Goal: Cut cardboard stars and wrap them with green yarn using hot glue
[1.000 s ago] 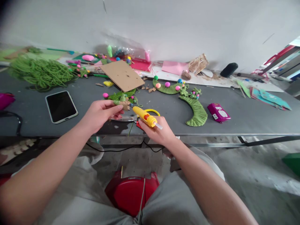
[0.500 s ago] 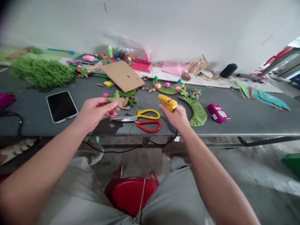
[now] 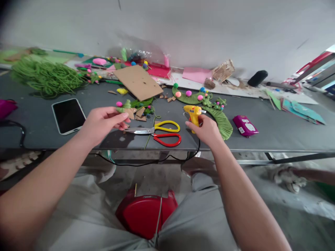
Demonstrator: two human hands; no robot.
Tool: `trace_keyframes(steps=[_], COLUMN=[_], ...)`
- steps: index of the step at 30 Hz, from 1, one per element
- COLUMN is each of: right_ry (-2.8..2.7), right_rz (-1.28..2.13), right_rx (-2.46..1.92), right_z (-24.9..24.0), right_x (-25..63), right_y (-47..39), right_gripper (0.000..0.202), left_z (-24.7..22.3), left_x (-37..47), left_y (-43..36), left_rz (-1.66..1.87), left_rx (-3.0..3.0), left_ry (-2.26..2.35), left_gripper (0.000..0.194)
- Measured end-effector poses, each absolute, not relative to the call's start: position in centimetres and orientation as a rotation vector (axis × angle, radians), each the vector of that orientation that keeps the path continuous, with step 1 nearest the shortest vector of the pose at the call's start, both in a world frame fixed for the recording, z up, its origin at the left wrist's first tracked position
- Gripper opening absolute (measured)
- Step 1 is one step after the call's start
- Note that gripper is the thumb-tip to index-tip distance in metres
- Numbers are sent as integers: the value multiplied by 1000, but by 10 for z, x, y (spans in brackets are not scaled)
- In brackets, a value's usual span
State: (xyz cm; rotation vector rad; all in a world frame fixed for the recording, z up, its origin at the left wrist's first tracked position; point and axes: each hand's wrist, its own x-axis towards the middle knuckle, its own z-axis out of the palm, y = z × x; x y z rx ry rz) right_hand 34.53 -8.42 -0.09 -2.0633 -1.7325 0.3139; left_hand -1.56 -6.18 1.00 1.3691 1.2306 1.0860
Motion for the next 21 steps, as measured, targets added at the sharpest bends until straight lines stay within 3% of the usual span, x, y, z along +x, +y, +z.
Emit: trace_keyframes(steps=[11,16,21], right_ry=[-1700,-1912,-2236], right_rz=[197,423,620], right_rx=[-2369,-1825,-1269], right_z=[34,34,24], right_x=[347,302,237], right_y=[-116,-118,-87], right_gripper=[55,52,18], left_z=[15,19,26], left_x=[-32,-48,-54], left_y=[-56,-52,-49], left_rz=[1172,1242,1333], left_rx=[1359,1334,1255], left_ry=[1333,1349,1377], left_gripper=[17,13,11])
